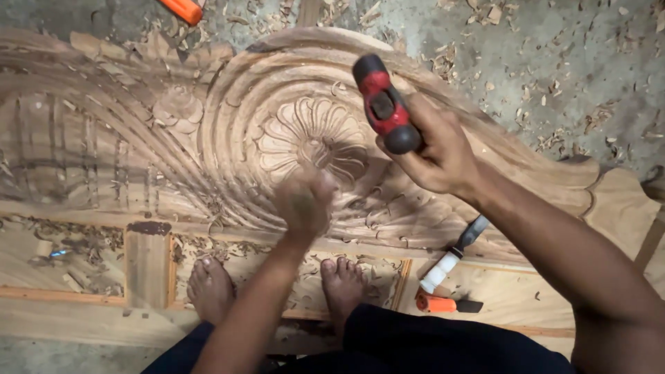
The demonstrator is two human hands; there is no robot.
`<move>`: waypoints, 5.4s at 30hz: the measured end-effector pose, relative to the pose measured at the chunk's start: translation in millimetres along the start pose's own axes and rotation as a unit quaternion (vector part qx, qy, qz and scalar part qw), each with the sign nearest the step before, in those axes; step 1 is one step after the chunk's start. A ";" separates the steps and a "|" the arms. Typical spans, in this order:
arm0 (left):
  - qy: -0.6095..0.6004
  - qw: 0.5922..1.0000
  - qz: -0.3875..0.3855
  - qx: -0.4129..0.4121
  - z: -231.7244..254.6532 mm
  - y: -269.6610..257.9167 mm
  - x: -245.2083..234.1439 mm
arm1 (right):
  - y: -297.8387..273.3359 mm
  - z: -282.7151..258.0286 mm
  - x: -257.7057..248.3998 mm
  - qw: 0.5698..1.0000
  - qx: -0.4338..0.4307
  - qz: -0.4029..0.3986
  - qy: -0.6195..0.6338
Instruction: The person carves intricate floral and curved patterns into a large wooden panel using chisels and a hammer.
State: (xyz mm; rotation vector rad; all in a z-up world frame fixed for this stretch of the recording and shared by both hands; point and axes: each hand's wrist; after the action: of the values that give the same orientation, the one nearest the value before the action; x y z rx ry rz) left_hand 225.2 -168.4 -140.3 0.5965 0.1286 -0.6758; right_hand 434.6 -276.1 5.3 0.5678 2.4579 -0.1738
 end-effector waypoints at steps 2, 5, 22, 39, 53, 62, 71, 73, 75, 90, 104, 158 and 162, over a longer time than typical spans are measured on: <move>-0.281 0.924 0.136 -0.220 -21.0 21.0 7.7 | 12.7 -16.0 -4.4 0.999 -0.038 -0.010 0.002; -0.320 0.901 0.158 -0.248 -16.2 46.2 14.0 | 33.3 -14.1 1.7 0.996 -0.090 -0.019 -0.005; -0.357 0.879 0.119 -0.293 -34.1 78.9 28.2 | 97.7 -6.2 28.4 0.934 -0.018 -0.166 -0.315; -0.277 0.920 -0.021 -0.277 -33.0 82.0 69.4 | 52.2 12.6 -4.5 0.903 0.128 -0.203 -0.356; -0.244 0.919 -0.253 -0.181 4.1 90.9 94.2 | -24.9 40.5 -17.3 0.969 0.174 0.010 -0.173; -0.276 0.917 -0.275 -0.085 18.7 77.1 117.1 | -85.5 53.7 -7.1 0.961 0.203 0.119 -0.146; -0.284 0.881 -0.375 -0.053 28.6 67.4 126.6 | -147.9 54.3 10.3 0.939 0.245 0.165 -0.177; -0.277 0.869 -0.405 -0.068 37.6 71.2 124.4 | -158.2 52.0 19.9 0.929 0.275 0.200 -0.146; -0.269 0.858 -0.429 -0.090 42.5 64.6 123.9 | -173.3 50.6 32.0 0.919 0.303 0.225 -0.114; -0.297 0.735 -0.608 -0.049 69.4 43.0 133.2 | -246.6 54.2 88.0 0.873 0.353 0.335 0.022; -0.265 0.654 -0.708 -0.007 66.7 10.6 146.3 | -280.0 50.6 112.7 0.827 0.435 0.348 0.075; -0.116 0.585 -0.737 0.318 81.2 -69.9 25.3 | -294.4 22.8 75.0 0.952 -0.156 -0.244 -0.096; -0.107 0.596 -0.740 0.292 80.0 -74.7 40.8 | -268.3 22.3 52.4 0.942 -0.152 -0.270 -0.130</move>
State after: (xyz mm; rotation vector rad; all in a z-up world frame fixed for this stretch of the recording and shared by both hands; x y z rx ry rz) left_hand 204.4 -281.9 -122.1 0.9792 0.1619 -2.5160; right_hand 291.3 -504.3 -45.6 -0.2571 2.2609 -0.0763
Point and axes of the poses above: each hand's wrist, its own y-axis towards the middle knuckle, its own x-axis out of the palm, z = x × y, and after that the axes turned 7 degrees about x, right-handed
